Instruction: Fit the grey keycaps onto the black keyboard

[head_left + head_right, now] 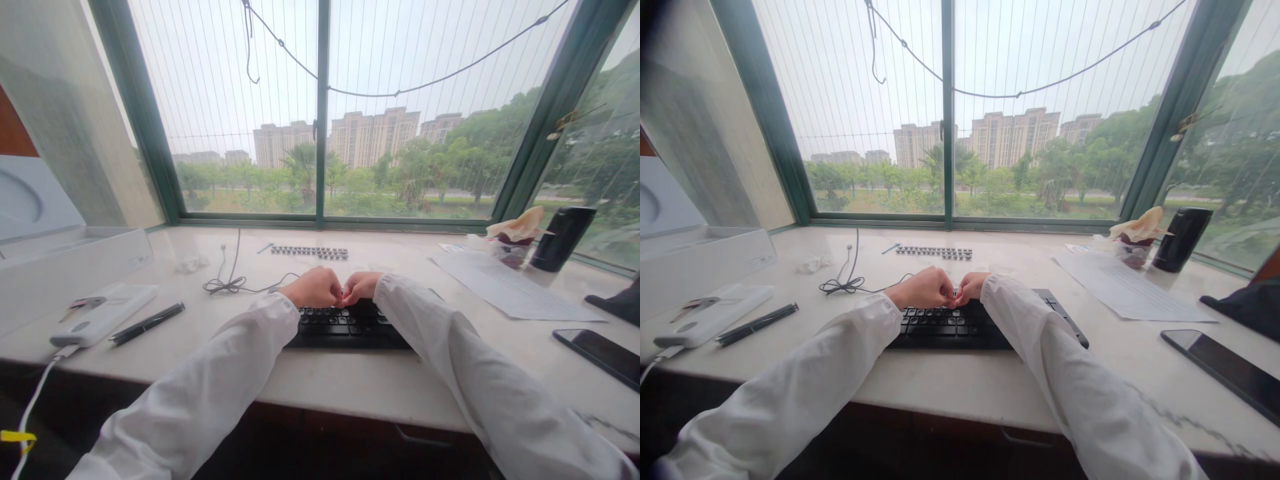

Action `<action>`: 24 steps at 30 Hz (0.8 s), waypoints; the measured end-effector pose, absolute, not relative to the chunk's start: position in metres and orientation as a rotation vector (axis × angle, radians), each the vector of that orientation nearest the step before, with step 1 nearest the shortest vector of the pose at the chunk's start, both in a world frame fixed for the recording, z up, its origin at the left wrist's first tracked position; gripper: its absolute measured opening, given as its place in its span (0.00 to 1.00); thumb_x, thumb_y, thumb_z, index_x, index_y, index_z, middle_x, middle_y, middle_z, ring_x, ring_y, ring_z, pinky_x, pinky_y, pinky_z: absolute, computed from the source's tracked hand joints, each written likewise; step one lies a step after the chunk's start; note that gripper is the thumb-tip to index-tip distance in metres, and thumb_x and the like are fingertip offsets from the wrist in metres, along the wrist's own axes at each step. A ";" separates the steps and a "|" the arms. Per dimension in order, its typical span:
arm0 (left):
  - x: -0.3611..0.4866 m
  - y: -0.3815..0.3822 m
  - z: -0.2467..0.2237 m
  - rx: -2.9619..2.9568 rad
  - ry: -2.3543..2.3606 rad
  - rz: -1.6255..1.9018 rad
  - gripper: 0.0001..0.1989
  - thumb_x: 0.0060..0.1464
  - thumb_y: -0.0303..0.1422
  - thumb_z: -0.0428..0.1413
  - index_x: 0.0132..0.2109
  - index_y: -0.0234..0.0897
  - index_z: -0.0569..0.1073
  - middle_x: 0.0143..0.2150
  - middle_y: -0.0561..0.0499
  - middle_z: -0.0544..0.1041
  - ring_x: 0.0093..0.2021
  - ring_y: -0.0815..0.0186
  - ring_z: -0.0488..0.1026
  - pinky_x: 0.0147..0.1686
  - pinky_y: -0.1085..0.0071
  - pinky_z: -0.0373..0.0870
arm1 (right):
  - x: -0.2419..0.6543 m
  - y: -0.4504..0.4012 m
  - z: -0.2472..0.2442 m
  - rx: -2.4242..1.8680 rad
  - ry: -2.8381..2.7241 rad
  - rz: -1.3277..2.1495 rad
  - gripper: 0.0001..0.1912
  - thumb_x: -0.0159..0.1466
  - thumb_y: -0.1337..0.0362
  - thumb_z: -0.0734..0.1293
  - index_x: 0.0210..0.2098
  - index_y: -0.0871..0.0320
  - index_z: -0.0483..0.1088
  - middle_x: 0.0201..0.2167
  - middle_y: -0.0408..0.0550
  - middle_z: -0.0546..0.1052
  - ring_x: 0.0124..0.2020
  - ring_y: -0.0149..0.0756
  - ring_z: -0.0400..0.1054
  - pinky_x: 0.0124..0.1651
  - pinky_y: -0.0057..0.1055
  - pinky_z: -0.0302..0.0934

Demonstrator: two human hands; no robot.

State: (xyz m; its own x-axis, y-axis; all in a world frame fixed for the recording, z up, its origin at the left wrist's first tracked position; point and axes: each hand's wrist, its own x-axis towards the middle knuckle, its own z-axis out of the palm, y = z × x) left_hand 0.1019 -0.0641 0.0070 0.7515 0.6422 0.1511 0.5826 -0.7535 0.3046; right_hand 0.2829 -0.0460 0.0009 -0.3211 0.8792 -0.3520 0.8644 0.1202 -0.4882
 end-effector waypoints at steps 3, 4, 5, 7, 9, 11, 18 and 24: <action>0.104 -0.067 0.007 2.741 0.988 0.344 0.08 0.45 0.35 0.59 0.30 0.37 0.82 0.22 0.51 0.76 0.24 0.70 0.66 0.24 0.74 0.57 | 0.280 -0.050 0.005 -1.814 -2.327 1.006 0.08 0.45 0.60 0.73 0.24 0.58 0.76 0.23 0.39 0.73 0.38 0.35 0.66 0.40 0.26 0.55; 0.105 -0.068 0.007 2.759 0.999 0.350 0.08 0.44 0.34 0.59 0.30 0.37 0.82 0.22 0.51 0.76 0.24 0.70 0.67 0.24 0.74 0.57 | 0.279 -0.051 0.005 -1.817 -2.322 1.001 0.08 0.45 0.61 0.73 0.24 0.58 0.76 0.23 0.39 0.73 0.38 0.35 0.66 0.40 0.26 0.55; 0.106 -0.070 0.006 2.778 1.012 0.366 0.08 0.44 0.33 0.58 0.30 0.38 0.82 0.22 0.50 0.76 0.24 0.70 0.67 0.24 0.74 0.58 | 0.279 -0.052 0.004 -1.820 -2.321 0.987 0.08 0.45 0.61 0.73 0.23 0.58 0.76 0.23 0.39 0.73 0.37 0.35 0.66 0.40 0.26 0.55; 0.107 -0.071 0.004 2.796 1.041 0.392 0.08 0.44 0.32 0.58 0.29 0.38 0.82 0.22 0.50 0.76 0.24 0.69 0.67 0.24 0.74 0.58 | 0.279 -0.054 0.002 -1.818 -2.323 0.950 0.07 0.45 0.62 0.73 0.23 0.58 0.76 0.22 0.39 0.72 0.36 0.34 0.66 0.38 0.26 0.55; 0.107 -0.070 0.002 2.746 1.072 0.397 0.08 0.44 0.33 0.58 0.29 0.38 0.82 0.22 0.50 0.77 0.24 0.69 0.68 0.24 0.74 0.57 | 0.280 -0.055 -0.002 -1.797 -2.317 0.928 0.07 0.46 0.62 0.73 0.24 0.59 0.76 0.21 0.39 0.72 0.34 0.33 0.65 0.36 0.26 0.54; 0.104 -0.068 0.000 2.645 1.060 0.380 0.10 0.44 0.37 0.60 0.30 0.37 0.82 0.23 0.50 0.77 0.24 0.69 0.69 0.24 0.74 0.57 | 0.282 -0.056 -0.006 -1.758 -2.299 0.941 0.08 0.47 0.61 0.73 0.25 0.59 0.77 0.21 0.39 0.72 0.33 0.33 0.65 0.35 0.26 0.54; 0.087 -0.049 0.001 2.542 1.100 0.625 0.12 0.47 0.41 0.61 0.34 0.38 0.83 0.24 0.51 0.78 0.27 0.68 0.70 0.28 0.74 0.63 | 0.296 -0.061 -0.002 -1.689 -2.170 0.887 0.11 0.50 0.58 0.73 0.29 0.58 0.79 0.23 0.41 0.76 0.31 0.33 0.67 0.36 0.27 0.57; 0.067 -0.027 -0.001 2.671 1.577 0.870 0.09 0.53 0.36 0.58 0.37 0.39 0.82 0.32 0.46 0.80 0.35 0.61 0.75 0.41 0.67 0.70 | 0.314 -0.076 0.024 -1.631 -1.908 0.501 0.15 0.56 0.53 0.70 0.35 0.58 0.79 0.33 0.47 0.80 0.34 0.35 0.70 0.39 0.29 0.60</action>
